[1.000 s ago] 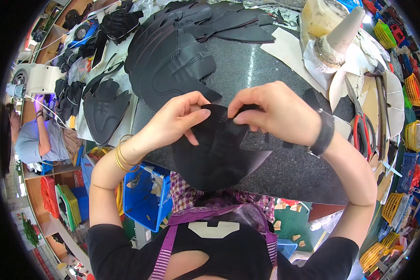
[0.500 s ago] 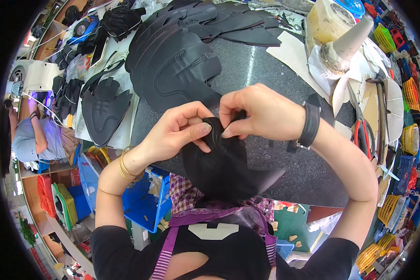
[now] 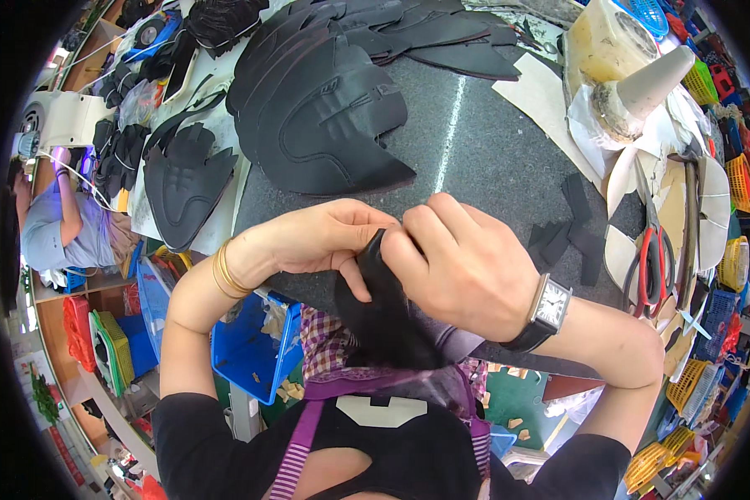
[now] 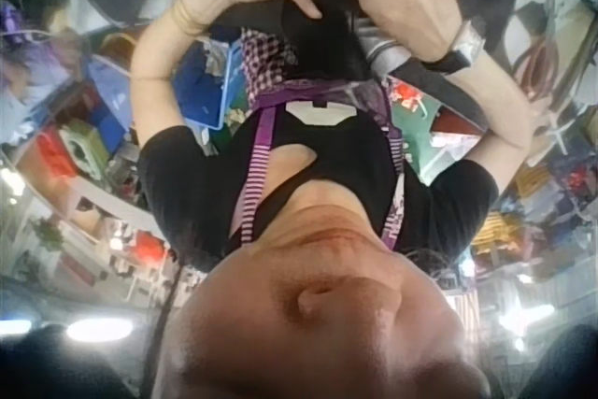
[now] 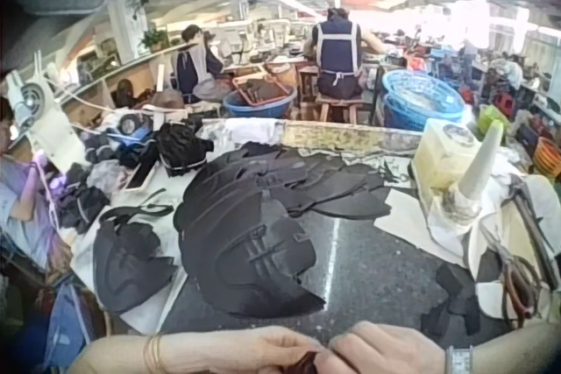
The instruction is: The person attaches small strips to shoe upper pieces one at a time by hand, fitting and pressing each strip onto a shoe piece.
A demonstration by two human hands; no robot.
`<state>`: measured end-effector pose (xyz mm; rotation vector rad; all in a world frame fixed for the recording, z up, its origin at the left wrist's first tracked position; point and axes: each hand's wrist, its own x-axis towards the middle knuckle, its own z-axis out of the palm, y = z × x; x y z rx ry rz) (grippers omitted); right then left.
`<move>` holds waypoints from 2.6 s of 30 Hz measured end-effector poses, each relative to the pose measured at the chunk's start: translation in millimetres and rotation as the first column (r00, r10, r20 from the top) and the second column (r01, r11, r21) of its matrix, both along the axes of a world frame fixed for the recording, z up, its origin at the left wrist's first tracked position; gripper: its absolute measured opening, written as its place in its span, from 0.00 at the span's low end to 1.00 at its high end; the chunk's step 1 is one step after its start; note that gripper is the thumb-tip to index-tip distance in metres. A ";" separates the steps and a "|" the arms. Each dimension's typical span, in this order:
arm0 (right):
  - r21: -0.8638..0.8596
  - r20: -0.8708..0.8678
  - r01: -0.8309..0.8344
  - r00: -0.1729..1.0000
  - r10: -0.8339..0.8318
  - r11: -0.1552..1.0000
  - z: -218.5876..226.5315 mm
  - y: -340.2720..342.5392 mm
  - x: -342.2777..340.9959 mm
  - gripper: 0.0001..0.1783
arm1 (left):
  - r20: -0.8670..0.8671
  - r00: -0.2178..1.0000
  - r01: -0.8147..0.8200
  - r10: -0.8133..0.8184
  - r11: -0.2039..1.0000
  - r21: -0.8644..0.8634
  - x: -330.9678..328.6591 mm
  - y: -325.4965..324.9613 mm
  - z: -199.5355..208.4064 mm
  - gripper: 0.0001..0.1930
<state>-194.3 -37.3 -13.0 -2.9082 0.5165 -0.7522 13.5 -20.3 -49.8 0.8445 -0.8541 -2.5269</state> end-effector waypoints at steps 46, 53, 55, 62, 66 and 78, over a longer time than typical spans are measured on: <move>0.737 -0.006 0.072 0.995 -0.099 0.672 40.7 -24.0 -13.5 0.06 | 0.361 0.919 0.007 0.161 0.906 -0.423 -12.5 14.4 43.6 0.10; 0.822 -0.066 0.130 0.989 -0.133 0.554 42.0 -27.0 -12.8 0.07 | 0.369 0.918 0.022 0.145 0.911 -0.412 -10.4 14.8 44.3 0.10; 0.838 -0.082 0.150 0.985 -0.150 0.525 42.3 -26.2 -12.7 0.07 | 0.386 0.912 0.034 0.139 0.911 -0.410 -9.8 17.1 44.7 0.10; 0.841 -0.046 0.094 0.994 -0.103 0.533 40.8 -30.4 -9.3 0.09 | 0.389 0.914 0.058 0.115 0.912 -0.407 -9.5 17.5 45.9 0.11; 0.904 -0.036 0.085 0.992 -0.124 0.419 36.4 -30.2 -10.8 0.09 | 0.359 0.927 0.042 0.108 0.921 -0.387 -11.1 17.2 45.8 0.11; 0.931 -0.112 0.150 0.985 -0.129 0.332 38.0 -32.5 -11.4 0.09 | 0.381 0.923 0.079 0.062 0.936 -0.343 -13.4 15.2 45.0 0.12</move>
